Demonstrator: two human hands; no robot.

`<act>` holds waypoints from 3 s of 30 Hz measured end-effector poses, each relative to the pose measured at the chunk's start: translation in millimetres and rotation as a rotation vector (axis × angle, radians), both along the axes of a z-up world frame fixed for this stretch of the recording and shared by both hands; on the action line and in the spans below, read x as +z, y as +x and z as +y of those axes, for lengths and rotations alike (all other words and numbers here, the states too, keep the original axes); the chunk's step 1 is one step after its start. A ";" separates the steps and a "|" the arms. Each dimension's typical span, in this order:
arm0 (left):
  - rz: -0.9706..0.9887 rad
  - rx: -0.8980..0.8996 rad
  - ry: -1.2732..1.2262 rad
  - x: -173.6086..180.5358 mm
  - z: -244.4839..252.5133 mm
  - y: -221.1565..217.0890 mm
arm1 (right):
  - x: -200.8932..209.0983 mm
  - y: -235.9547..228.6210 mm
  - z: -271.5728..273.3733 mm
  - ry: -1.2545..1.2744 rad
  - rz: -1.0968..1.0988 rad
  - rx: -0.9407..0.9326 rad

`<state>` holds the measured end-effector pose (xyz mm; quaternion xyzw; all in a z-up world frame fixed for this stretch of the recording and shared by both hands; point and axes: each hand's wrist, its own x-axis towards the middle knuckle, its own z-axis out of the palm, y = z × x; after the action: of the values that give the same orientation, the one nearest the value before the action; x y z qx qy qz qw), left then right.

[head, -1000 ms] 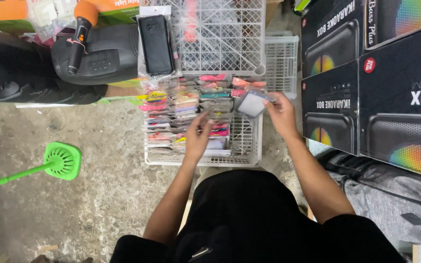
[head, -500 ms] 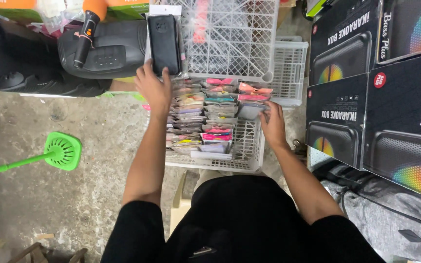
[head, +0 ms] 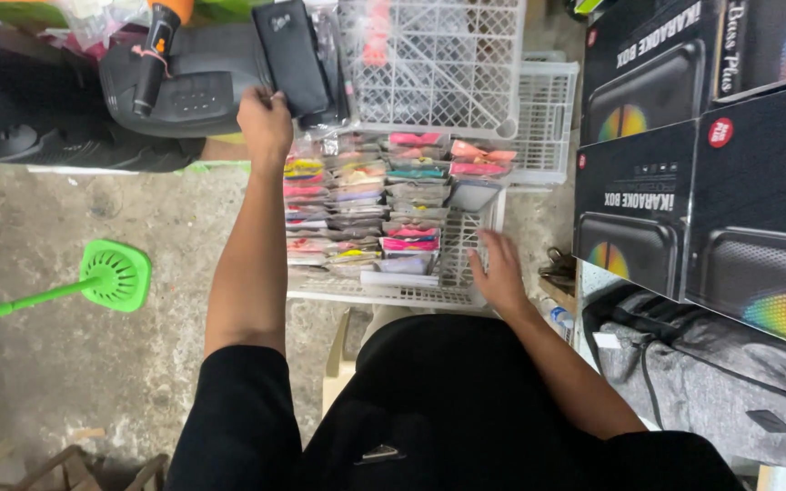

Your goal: The person picks up various phone cases from a white plastic basket, removes them from their plastic packaging, and places them back into the basket. The person handles multiple cases of different colors and designs throughout the video.

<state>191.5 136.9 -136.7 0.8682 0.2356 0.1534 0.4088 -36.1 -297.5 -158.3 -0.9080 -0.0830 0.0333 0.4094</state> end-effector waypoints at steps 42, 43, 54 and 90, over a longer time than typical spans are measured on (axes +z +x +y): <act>0.168 -0.461 -1.314 86.0 -37.7 -271.3 | -38.6 -80.7 127.4 -0.531 0.079 0.203; 0.158 -0.468 -1.314 86.4 -36.7 -270.9 | -42.9 -79.0 127.1 -0.535 0.068 0.201; 0.125 -0.426 -1.279 78.3 -19.4 -293.4 | -50.8 -90.0 151.1 -0.432 0.171 0.084; 0.183 -0.490 -1.359 78.7 -31.1 -278.5 | 160.7 -49.2 121.8 0.672 0.042 -0.409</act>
<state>-87.0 105.8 -58.0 0.4597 0.1109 -0.1961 0.8590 -85.3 -175.7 2.4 -0.7204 0.1017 -0.0595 0.6835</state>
